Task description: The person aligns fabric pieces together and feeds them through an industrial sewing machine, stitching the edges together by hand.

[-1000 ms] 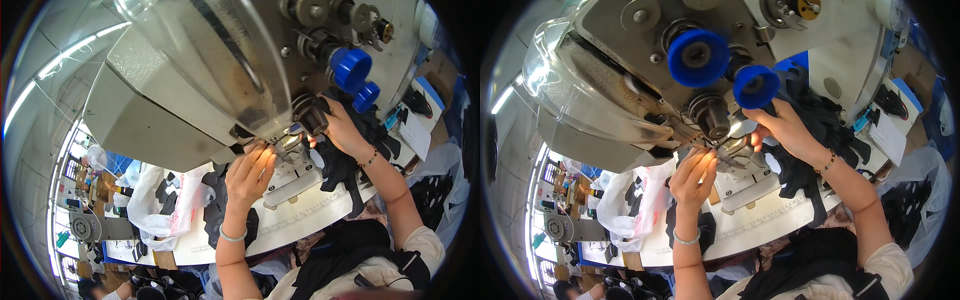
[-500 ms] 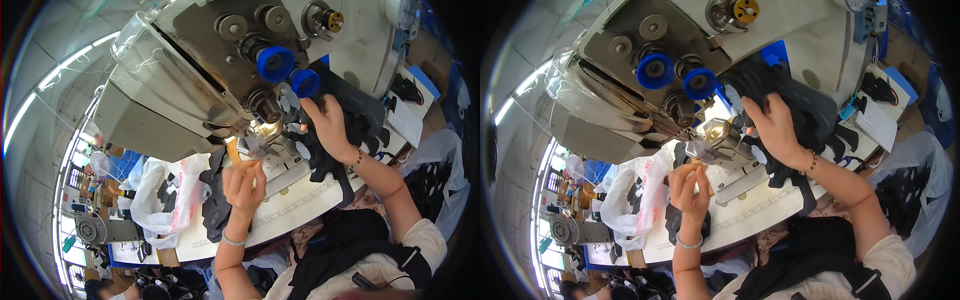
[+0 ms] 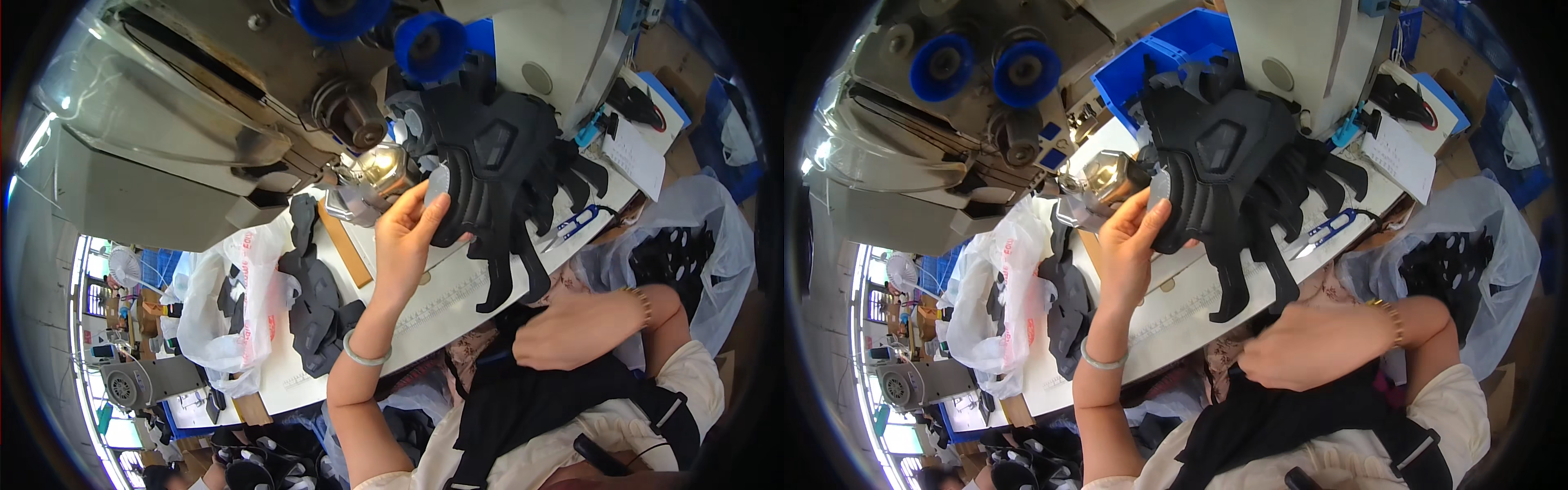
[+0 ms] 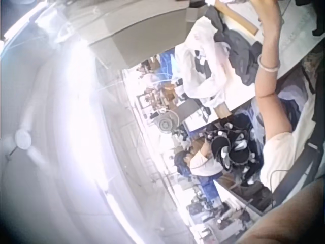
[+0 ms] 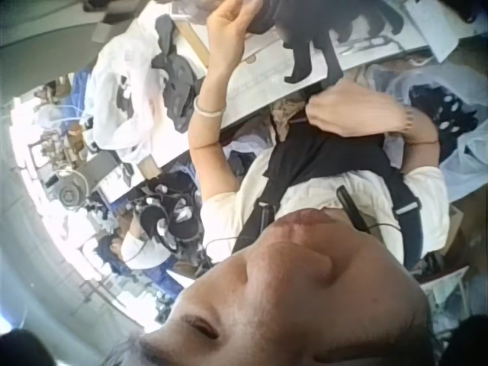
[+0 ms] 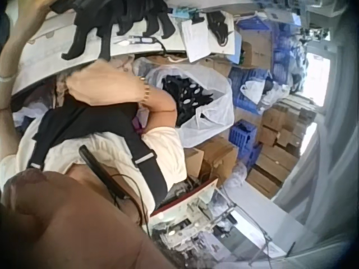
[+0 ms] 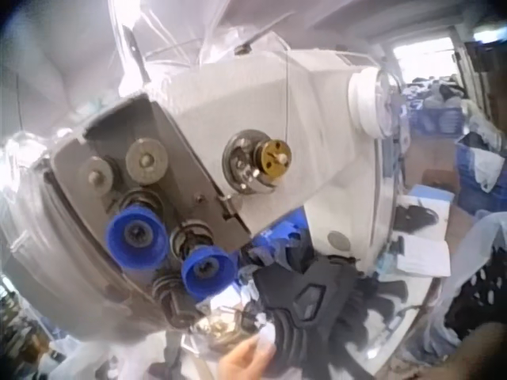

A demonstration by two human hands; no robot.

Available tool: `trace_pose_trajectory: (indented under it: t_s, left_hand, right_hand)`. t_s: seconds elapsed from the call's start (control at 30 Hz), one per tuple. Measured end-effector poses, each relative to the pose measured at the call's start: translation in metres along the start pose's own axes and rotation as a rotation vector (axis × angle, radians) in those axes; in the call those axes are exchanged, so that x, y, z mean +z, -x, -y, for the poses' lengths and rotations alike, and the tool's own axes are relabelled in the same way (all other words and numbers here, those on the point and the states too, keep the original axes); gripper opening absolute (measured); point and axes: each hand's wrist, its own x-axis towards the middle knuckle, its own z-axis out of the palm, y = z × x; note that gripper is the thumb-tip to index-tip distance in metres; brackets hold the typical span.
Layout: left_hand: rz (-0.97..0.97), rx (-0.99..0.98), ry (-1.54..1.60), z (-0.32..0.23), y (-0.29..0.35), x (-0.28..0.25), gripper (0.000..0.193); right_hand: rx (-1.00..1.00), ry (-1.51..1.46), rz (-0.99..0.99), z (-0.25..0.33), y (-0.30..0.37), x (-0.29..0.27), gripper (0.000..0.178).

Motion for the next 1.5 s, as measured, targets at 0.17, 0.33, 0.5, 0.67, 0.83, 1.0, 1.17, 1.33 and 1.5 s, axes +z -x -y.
trace_pose_trajectory:
  t_s: [0.17,0.33,0.5,0.67,0.83,1.0,1.17,1.33,1.5]
  left_hand:
    - [-0.053,0.041,-0.052,0.002,0.003,0.006,0.034]
    - [-0.026,0.016,-0.262,0.002,0.006,-0.011,0.037]
    - [0.054,-0.113,-0.048,-0.008,0.014,-0.013,0.037]
    - [0.083,-0.318,0.362,-0.002,0.028,-0.031,0.036]
    - [0.035,-0.28,0.393,-0.02,0.053,-0.022,0.037]
    - [-0.161,-0.153,-0.376,-0.041,0.067,-0.082,0.032]
    - [-0.48,-0.221,-0.958,-0.034,0.051,-0.205,0.036]
    - [-0.383,0.057,-1.306,0.003,0.011,-0.248,0.055]
    - [-0.22,-0.03,-1.299,0.017,0.003,-0.258,0.049]
  right_hand:
    - [0.282,0.676,-0.608,0.011,-0.03,-0.05,0.024]
    - [0.249,0.603,-0.614,-0.032,-0.031,-0.063,0.018]
    - [0.107,0.665,-0.575,-0.035,-0.037,-0.058,0.026]
    - [0.003,0.551,-0.402,-0.034,-0.036,-0.055,0.049]
    - [-0.013,0.865,-0.505,-0.017,-0.042,-0.061,0.049]
    - [0.084,1.033,-0.704,-0.024,-0.046,-0.081,0.041]
    - [0.055,1.027,-0.811,-0.036,-0.074,-0.084,0.042]
    - [0.084,0.984,-0.746,-0.048,-0.081,-0.078,0.048]
    - [0.096,0.948,-0.692,-0.044,-0.083,-0.085,0.048]
